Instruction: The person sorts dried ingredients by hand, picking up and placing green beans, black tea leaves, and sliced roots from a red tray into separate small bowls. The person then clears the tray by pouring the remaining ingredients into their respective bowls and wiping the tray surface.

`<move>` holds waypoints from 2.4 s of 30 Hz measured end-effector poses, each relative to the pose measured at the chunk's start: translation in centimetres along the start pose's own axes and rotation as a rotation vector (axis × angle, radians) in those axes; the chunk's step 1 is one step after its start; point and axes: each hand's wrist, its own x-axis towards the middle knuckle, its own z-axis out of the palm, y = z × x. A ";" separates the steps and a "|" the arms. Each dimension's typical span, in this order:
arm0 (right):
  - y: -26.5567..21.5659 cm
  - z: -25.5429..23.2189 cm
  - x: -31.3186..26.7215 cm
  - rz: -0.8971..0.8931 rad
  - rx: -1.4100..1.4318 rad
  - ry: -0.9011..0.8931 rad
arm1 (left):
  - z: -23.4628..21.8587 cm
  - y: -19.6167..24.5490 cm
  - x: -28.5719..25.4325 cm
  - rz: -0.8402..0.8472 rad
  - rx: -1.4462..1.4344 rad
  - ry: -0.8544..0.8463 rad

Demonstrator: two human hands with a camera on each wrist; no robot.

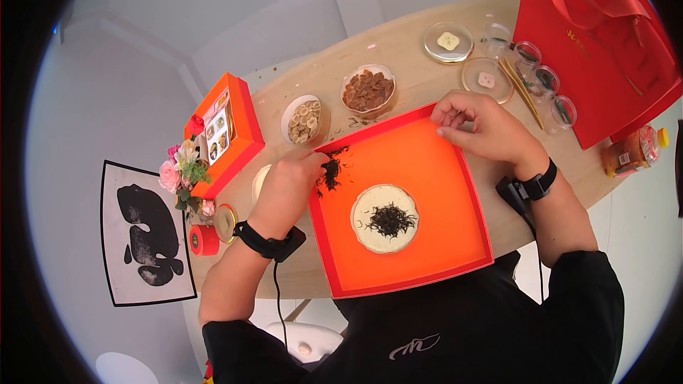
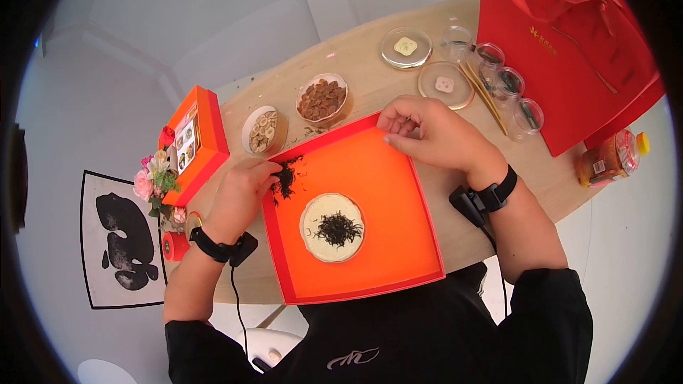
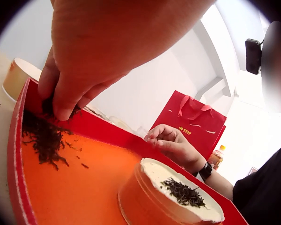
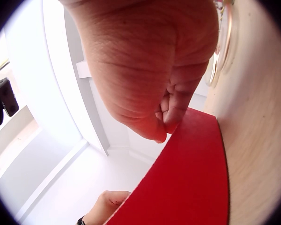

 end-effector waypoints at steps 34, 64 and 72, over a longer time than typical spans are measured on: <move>-0.6 -0.2 -0.1 0.073 0.002 -0.028 | 0.5 9.4 -3.1 0.136 -0.239 0.004; 1.1 0.1 0.3 0.066 0.080 -0.002 | 4.6 0.2 -4.1 -0.223 -0.690 0.399; -5.0 1.0 1.4 0.088 -0.397 -0.095 | 7.3 -2.9 -3.3 -0.096 -0.952 0.511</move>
